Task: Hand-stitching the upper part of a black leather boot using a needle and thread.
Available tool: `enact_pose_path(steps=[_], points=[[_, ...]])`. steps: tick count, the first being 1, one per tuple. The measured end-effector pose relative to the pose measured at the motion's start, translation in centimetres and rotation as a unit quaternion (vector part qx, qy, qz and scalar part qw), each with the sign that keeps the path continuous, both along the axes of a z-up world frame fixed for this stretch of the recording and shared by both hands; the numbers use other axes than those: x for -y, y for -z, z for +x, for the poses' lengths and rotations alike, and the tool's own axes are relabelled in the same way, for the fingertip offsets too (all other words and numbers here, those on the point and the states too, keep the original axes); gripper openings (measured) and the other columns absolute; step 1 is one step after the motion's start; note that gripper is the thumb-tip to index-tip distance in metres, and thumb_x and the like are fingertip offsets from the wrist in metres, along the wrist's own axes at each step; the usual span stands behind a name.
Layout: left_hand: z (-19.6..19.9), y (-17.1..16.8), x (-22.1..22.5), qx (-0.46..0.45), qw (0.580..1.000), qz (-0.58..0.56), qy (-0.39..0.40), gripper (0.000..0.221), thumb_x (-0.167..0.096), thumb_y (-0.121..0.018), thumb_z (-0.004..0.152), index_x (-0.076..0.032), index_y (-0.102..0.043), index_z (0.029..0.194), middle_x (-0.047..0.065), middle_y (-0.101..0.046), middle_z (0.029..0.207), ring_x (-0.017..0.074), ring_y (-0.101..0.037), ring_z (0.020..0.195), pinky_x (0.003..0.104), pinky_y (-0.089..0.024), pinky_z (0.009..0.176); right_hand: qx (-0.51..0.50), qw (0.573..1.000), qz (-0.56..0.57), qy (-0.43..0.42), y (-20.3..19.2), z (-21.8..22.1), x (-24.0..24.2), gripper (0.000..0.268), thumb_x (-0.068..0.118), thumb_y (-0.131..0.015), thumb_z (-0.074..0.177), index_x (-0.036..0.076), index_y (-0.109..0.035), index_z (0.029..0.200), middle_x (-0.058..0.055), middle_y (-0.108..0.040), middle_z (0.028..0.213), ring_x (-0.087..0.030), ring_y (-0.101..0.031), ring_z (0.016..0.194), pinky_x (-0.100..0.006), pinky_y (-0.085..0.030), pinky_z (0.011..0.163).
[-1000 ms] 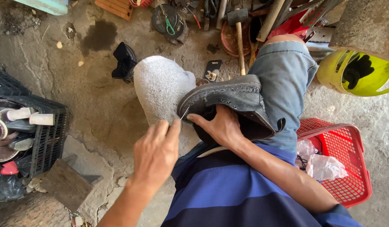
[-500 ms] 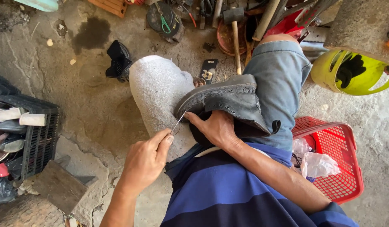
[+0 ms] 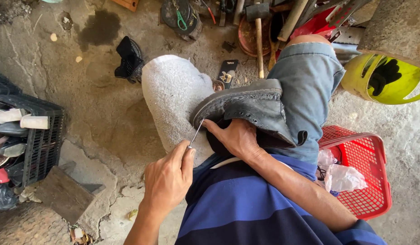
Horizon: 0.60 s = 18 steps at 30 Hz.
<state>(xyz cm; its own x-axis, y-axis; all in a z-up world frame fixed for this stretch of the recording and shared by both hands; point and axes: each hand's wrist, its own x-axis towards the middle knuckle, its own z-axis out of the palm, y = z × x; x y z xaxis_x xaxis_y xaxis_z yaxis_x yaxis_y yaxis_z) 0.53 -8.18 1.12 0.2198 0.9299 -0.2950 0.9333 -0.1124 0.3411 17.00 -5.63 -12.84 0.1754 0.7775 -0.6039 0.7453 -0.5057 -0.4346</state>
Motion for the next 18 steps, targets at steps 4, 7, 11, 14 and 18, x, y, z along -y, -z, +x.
enact_pose_path(steps=[4,7,11,14,18], points=[[-0.9,-0.3,-0.4,0.087,0.984,-0.132,-0.083,0.041,-0.037,-0.050,0.102,-0.008,-0.070,0.123,0.012,-0.081,0.083,0.0317,-0.076,0.062,0.046,-0.055,0.060,-0.060,0.997,0.051,0.012,-1.7,0.4,-0.9,0.093,0.080,-0.068,0.074,0.004,-0.066,0.129,-0.016,-0.070,0.127,-0.035,-0.057,0.130,-0.042,-0.039,0.111],[-0.9,-0.2,-0.2,0.085,0.958,-0.220,-0.160,0.045,-0.045,-0.045,0.099,-0.017,-0.071,0.123,0.001,-0.076,0.063,0.0181,-0.076,0.059,0.034,-0.057,0.067,-0.037,0.980,-0.192,-0.032,-3.3,0.7,-1.8,0.105,0.095,-0.049,0.071,-0.002,-0.075,0.101,-0.021,-0.076,0.102,-0.038,-0.068,0.110,-0.042,-0.050,0.099],[-1.2,0.4,-0.4,0.057,0.997,-0.039,-0.043,0.030,-0.031,-0.058,0.101,-0.011,-0.068,0.121,0.006,-0.080,0.091,0.0239,-0.077,0.071,0.039,-0.056,0.055,-0.066,0.988,-0.141,-0.013,-3.2,0.9,-1.9,0.098,0.090,-0.054,0.073,0.003,-0.069,0.116,-0.018,-0.074,0.113,-0.038,-0.064,0.118,-0.043,-0.048,0.102],[-1.3,1.0,-0.3,0.041,0.998,0.055,0.008,0.024,-0.021,-0.067,0.099,-0.009,-0.068,0.121,0.004,-0.074,0.095,0.0154,-0.072,0.068,0.031,-0.057,0.047,-0.048,0.994,-0.097,-0.015,-2.1,1.0,-1.2,0.101,0.092,-0.055,0.071,0.004,-0.068,0.121,-0.016,-0.074,0.114,-0.037,-0.064,0.120,-0.042,-0.048,0.103],[-1.1,1.7,-0.3,0.009,0.994,0.100,0.031,0.022,-0.014,-0.071,0.099,-0.014,-0.066,0.120,0.002,-0.062,0.088,0.0132,-0.063,0.062,0.028,-0.054,0.043,-0.031,0.996,-0.087,-0.015,-2.1,0.9,-1.2,0.102,0.094,-0.056,0.068,0.003,-0.071,0.111,-0.015,-0.077,0.102,-0.036,-0.069,0.111,-0.041,-0.052,0.097]])
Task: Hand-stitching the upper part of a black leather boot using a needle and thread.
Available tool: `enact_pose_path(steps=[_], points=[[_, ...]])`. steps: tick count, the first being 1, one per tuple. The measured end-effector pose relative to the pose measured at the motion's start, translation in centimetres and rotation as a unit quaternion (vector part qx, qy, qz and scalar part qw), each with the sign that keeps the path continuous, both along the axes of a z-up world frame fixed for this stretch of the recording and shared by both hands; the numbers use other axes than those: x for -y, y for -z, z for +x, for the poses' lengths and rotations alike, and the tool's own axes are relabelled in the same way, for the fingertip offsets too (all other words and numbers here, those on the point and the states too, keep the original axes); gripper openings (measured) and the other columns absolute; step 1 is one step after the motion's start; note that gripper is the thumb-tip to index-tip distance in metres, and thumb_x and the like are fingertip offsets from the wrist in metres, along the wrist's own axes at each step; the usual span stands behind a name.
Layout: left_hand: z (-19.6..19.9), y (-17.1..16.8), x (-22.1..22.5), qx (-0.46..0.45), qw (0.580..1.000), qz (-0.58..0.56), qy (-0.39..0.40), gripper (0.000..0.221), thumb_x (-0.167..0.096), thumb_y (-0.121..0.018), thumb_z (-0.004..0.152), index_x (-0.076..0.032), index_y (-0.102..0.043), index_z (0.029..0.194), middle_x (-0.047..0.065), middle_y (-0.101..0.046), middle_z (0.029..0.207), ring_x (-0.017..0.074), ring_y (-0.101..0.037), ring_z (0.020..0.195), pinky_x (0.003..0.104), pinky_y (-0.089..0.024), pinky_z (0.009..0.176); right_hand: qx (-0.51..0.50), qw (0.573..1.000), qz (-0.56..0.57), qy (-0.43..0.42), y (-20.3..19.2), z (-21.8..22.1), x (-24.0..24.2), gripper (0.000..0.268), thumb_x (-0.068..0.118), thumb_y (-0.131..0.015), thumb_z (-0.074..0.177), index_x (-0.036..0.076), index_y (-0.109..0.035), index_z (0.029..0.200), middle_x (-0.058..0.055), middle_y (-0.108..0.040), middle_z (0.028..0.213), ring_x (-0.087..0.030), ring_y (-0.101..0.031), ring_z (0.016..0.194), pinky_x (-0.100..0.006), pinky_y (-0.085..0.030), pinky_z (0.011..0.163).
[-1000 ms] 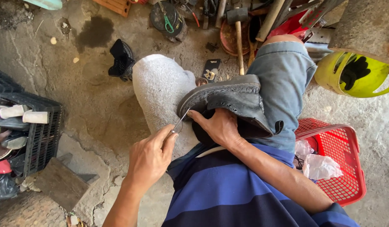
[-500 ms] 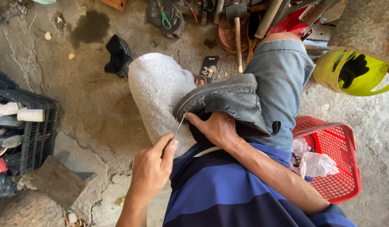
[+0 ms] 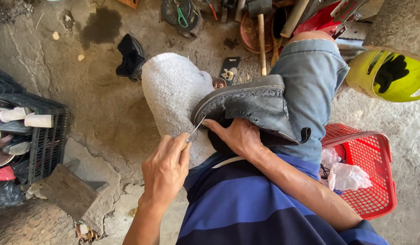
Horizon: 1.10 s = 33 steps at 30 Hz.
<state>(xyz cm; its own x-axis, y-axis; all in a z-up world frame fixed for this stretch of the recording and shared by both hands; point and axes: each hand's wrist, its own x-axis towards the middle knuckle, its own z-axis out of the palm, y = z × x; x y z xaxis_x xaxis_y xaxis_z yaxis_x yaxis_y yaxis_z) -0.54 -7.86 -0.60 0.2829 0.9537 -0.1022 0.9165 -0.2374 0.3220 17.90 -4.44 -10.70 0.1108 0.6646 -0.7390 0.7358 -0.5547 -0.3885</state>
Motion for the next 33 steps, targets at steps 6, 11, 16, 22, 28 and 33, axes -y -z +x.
enact_pose_path(steps=[6,11,16,22,28,33], points=[[0.5,0.8,0.9,-0.002,1.000,0.004,-0.004,0.027,-0.021,-0.059,0.105,-0.004,-0.067,0.124,0.008,-0.072,0.091,0.0108,-0.064,0.050,0.022,-0.049,0.036,-0.012,0.999,0.029,0.016,-0.5,-0.1,-0.3,0.104,0.092,-0.057,0.070,0.005,-0.066,0.126,-0.015,-0.072,0.122,-0.037,-0.061,0.125,-0.043,-0.045,0.106],[-2.0,-2.6,2.6,0.142,0.951,-0.229,-0.152,0.033,-0.032,-0.053,0.100,-0.010,-0.068,0.118,0.005,-0.078,0.076,0.0161,-0.070,0.053,0.032,-0.053,0.046,-0.015,0.995,0.101,0.025,0.9,0.1,-0.4,0.094,0.083,-0.067,0.074,0.006,-0.066,0.128,-0.014,-0.070,0.127,-0.037,-0.058,0.128,-0.043,-0.041,0.109],[-4.5,-3.7,3.3,0.088,0.930,-0.268,-0.234,0.034,-0.041,-0.055,0.096,-0.021,-0.068,0.120,-0.004,-0.082,0.078,0.0122,-0.077,0.065,0.031,-0.058,0.061,-0.054,0.977,0.206,-0.010,-0.5,1.2,-0.1,0.083,0.070,-0.070,0.080,0.015,-0.059,0.142,-0.009,-0.065,0.138,-0.032,-0.052,0.135,-0.041,-0.033,0.114],[-3.5,-1.3,1.9,0.127,0.956,-0.220,-0.146,0.039,-0.037,-0.042,0.105,-0.012,-0.059,0.130,0.004,-0.078,0.090,0.0176,-0.077,0.067,0.033,-0.063,0.054,0.058,0.921,0.353,-0.156,-1.0,3.6,1.3,0.066,0.072,-0.067,0.089,0.007,-0.075,0.100,-0.015,-0.075,0.083,-0.036,-0.073,0.081,-0.046,-0.056,0.075],[-3.1,2.0,1.1,0.320,0.908,-0.194,-0.186,0.028,-0.018,-0.044,0.103,-0.005,-0.066,0.113,0.014,-0.072,0.088,0.0209,-0.067,0.072,0.034,-0.059,0.064,-0.010,0.977,0.174,-0.125,-4.8,3.8,-1.6,0.075,0.073,-0.058,0.092,0.003,-0.066,0.117,-0.021,-0.072,0.100,-0.041,-0.071,0.093,-0.056,-0.057,0.081],[0.6,5.1,-0.8,0.203,0.975,0.027,-0.085,0.024,-0.018,-0.078,0.092,-0.008,-0.073,0.113,0.013,-0.075,0.090,0.0269,-0.074,0.073,0.033,-0.060,0.056,-0.100,0.990,-0.053,-0.087,-7.2,3.6,-3.4,0.087,0.074,-0.046,0.096,-0.002,-0.055,0.138,-0.029,-0.068,0.120,-0.047,-0.070,0.107,-0.069,-0.058,0.088]])
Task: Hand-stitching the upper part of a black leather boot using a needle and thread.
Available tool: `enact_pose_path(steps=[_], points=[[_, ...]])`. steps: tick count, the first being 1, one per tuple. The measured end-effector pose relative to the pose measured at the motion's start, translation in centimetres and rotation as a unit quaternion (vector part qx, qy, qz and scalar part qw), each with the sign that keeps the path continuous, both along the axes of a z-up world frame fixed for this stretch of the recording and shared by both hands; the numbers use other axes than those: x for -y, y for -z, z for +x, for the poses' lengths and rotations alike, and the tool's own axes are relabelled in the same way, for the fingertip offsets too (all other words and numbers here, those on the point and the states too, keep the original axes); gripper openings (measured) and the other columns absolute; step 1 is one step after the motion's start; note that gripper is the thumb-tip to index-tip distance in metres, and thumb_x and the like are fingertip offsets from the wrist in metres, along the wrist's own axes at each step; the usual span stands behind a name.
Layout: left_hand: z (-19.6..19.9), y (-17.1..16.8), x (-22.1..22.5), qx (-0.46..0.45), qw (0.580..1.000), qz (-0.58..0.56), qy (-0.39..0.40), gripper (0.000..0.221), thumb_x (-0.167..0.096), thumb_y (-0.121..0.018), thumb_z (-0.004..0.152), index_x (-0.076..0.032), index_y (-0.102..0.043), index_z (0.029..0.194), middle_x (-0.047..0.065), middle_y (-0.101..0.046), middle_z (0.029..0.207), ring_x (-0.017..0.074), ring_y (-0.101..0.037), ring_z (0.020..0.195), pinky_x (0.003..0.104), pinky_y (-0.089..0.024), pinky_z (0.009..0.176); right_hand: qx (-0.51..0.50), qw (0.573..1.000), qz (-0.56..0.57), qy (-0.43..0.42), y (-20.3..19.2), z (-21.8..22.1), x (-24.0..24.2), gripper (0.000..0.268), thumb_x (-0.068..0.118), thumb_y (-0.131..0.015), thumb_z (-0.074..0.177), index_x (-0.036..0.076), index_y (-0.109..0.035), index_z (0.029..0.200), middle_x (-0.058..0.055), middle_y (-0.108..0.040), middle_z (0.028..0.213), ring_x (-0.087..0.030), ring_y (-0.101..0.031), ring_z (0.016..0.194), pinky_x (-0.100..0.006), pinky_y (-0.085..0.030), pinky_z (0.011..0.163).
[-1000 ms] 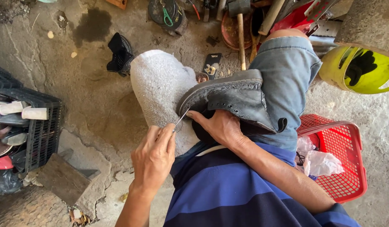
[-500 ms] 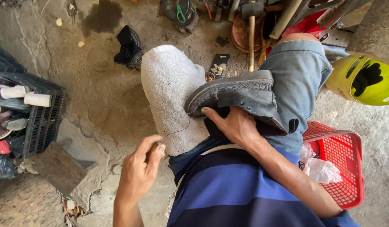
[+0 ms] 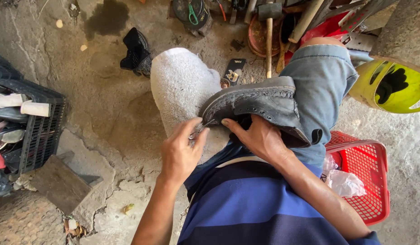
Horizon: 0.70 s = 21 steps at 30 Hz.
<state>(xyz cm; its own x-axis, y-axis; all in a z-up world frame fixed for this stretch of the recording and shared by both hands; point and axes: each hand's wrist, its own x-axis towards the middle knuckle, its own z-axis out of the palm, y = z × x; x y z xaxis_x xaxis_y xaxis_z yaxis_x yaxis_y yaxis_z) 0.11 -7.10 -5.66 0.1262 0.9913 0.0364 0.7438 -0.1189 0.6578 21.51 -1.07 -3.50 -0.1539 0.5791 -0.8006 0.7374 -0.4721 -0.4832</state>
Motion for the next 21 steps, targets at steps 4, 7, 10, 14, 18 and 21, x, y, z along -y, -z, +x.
enact_pose_path(steps=[4,7,10,14,18,21], points=[[0.4,-0.2,-0.5,-0.089,0.996,-0.001,0.002,0.008,-0.010,-0.072,0.097,-0.008,-0.073,0.104,0.009,-0.072,0.083,0.0201,-0.072,0.065,0.028,-0.060,0.053,0.001,1.000,0.003,0.010,3.1,0.3,1.5,0.087,0.072,-0.051,0.096,-0.005,-0.055,0.137,-0.031,-0.067,0.120,-0.048,-0.071,0.102,-0.069,-0.058,0.086],[-0.2,-1.0,-0.7,-0.039,0.999,-0.019,-0.003,0.007,-0.007,-0.071,0.093,-0.011,-0.072,0.099,0.005,-0.069,0.084,0.0185,-0.071,0.065,0.027,-0.057,0.050,-0.006,1.000,-0.009,0.009,3.1,0.3,1.0,0.089,0.073,-0.049,0.096,-0.006,-0.055,0.136,-0.032,-0.066,0.121,-0.048,-0.070,0.103,-0.070,-0.058,0.084],[-0.4,-2.5,-0.9,0.188,0.975,-0.117,-0.026,0.006,-0.004,-0.069,0.093,-0.008,-0.072,0.096,0.007,-0.066,0.093,0.0101,-0.063,0.069,0.022,-0.052,0.051,-0.001,1.000,-0.016,0.004,1.8,-0.2,-0.2,0.088,0.074,-0.047,0.097,-0.004,-0.055,0.138,-0.030,-0.066,0.124,-0.046,-0.070,0.106,-0.068,-0.058,0.088],[-1.4,-2.3,0.0,0.508,0.834,-0.212,-0.039,0.009,-0.012,-0.063,0.092,-0.004,-0.063,0.087,0.011,-0.056,0.082,0.0102,-0.052,0.055,0.025,-0.048,0.045,0.015,1.000,-0.020,-0.008,1.9,-0.4,-0.4,0.090,0.076,-0.044,0.097,-0.003,-0.055,0.138,-0.028,-0.067,0.123,-0.042,-0.072,0.104,-0.066,-0.059,0.086],[-4.8,-1.7,2.7,0.501,0.852,-0.152,0.005,0.013,-0.007,-0.054,0.092,-0.004,-0.061,0.082,0.003,-0.047,0.055,0.0092,-0.042,0.041,0.024,-0.039,0.038,0.028,0.996,0.083,0.000,3.7,-0.8,0.7,0.086,0.076,-0.049,0.092,0.002,-0.060,0.134,-0.022,-0.068,0.124,-0.039,-0.066,0.114,-0.055,-0.051,0.094],[-2.6,-6.0,1.6,0.431,0.886,-0.169,0.018,0.027,-0.003,-0.051,0.099,-0.012,-0.042,0.075,-0.003,-0.038,0.063,0.0069,-0.032,0.053,0.022,-0.029,0.042,0.049,0.975,0.214,0.024,5.9,-1.1,2.8,0.079,0.074,-0.060,0.086,0.008,-0.067,0.129,-0.015,-0.068,0.130,-0.036,-0.055,0.131,-0.043,-0.038,0.111]])
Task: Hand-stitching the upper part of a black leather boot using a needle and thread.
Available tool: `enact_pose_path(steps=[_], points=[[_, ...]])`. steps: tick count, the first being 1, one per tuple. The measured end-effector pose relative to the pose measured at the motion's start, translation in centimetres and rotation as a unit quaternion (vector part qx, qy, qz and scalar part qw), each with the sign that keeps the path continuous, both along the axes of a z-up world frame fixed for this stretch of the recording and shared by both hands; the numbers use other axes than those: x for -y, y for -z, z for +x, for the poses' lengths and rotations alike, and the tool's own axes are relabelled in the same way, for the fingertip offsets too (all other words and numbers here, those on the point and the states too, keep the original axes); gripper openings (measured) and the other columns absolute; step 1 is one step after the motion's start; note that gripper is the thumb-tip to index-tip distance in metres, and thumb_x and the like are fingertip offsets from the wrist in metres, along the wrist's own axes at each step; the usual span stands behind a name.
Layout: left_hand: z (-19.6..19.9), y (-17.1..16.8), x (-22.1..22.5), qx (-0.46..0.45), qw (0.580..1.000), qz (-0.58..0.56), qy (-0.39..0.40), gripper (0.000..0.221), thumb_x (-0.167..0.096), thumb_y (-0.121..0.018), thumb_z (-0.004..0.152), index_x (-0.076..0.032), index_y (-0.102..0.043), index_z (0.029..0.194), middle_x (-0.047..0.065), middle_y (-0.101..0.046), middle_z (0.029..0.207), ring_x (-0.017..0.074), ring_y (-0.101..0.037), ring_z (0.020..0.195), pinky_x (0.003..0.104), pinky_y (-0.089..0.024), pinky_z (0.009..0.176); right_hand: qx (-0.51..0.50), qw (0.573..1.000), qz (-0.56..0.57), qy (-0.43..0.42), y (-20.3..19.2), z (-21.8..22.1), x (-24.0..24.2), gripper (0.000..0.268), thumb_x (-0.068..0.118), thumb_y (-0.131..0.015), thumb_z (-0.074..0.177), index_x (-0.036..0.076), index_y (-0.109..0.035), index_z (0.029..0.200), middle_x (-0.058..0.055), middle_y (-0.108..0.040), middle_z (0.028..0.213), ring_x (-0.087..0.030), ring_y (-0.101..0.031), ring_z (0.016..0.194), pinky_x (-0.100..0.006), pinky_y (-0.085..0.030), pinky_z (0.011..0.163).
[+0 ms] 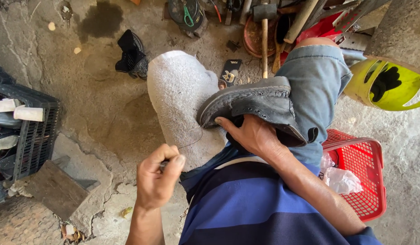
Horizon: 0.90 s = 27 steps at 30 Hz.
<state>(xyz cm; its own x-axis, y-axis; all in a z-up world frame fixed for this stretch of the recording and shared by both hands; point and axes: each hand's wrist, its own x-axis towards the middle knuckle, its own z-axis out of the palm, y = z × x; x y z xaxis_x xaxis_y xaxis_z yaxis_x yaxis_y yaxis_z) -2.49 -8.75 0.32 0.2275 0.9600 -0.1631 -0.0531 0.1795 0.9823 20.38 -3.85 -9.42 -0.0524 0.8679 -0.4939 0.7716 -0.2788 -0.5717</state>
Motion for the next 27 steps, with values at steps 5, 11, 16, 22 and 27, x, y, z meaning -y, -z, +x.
enact_pose_path(steps=[5,11,16,22,27], points=[[-1.1,-1.2,-1.0,-0.395,0.911,0.046,0.109,0.023,-0.029,-0.060,0.100,-0.008,-0.066,0.092,0.002,-0.067,0.083,0.0168,-0.063,0.070,0.033,-0.049,0.057,-0.028,0.999,0.007,-0.027,-2.5,1.6,0.8,0.072,0.069,-0.059,0.090,0.005,-0.066,0.121,-0.019,-0.070,0.119,-0.039,-0.060,0.121,-0.046,-0.041,0.104],[-1.2,-0.6,-0.9,-0.476,0.869,-0.008,0.134,0.042,-0.041,-0.057,0.099,-0.008,-0.074,0.117,0.006,-0.079,0.113,0.0263,-0.078,0.093,0.040,-0.063,0.068,-0.045,0.990,-0.134,0.018,-5.4,4.6,2.9,0.071,0.063,-0.052,0.089,0.017,-0.050,0.143,-0.009,-0.068,0.128,-0.034,-0.063,0.106,-0.047,-0.049,0.088],[-0.8,0.1,-2.4,-0.225,0.969,0.015,0.099,0.014,-0.018,-0.069,0.096,-0.005,-0.072,0.092,0.004,-0.070,0.083,0.0135,-0.068,0.078,0.026,-0.056,0.069,-0.029,0.999,0.030,-0.008,-5.4,8.1,7.1,0.029,0.030,-0.059,0.098,0.020,-0.070,0.122,-0.002,-0.078,0.116,-0.023,-0.073,0.107,-0.039,-0.052,0.089],[1.8,1.3,-3.8,-0.292,0.942,0.121,0.116,0.010,-0.013,-0.068,0.098,-0.004,-0.072,0.096,0.004,-0.068,0.085,0.0118,-0.065,0.071,0.024,-0.057,0.058,0.134,0.990,-0.005,0.047,-5.6,16.9,11.4,0.023,0.031,-0.060,0.101,0.028,-0.074,0.119,0.003,-0.079,0.108,-0.023,-0.075,0.087,-0.039,-0.055,0.079],[3.3,2.9,-3.2,-0.545,0.802,0.222,0.101,0.018,-0.017,-0.059,0.106,-0.005,-0.071,0.109,0.005,-0.076,0.085,0.0177,-0.073,0.066,0.033,-0.059,0.050,0.307,0.951,-0.039,0.027,-5.4,20.8,12.8,0.028,0.038,-0.055,0.107,0.030,-0.069,0.130,-0.008,-0.078,0.111,-0.037,-0.075,0.098,-0.051,-0.055,0.078]])
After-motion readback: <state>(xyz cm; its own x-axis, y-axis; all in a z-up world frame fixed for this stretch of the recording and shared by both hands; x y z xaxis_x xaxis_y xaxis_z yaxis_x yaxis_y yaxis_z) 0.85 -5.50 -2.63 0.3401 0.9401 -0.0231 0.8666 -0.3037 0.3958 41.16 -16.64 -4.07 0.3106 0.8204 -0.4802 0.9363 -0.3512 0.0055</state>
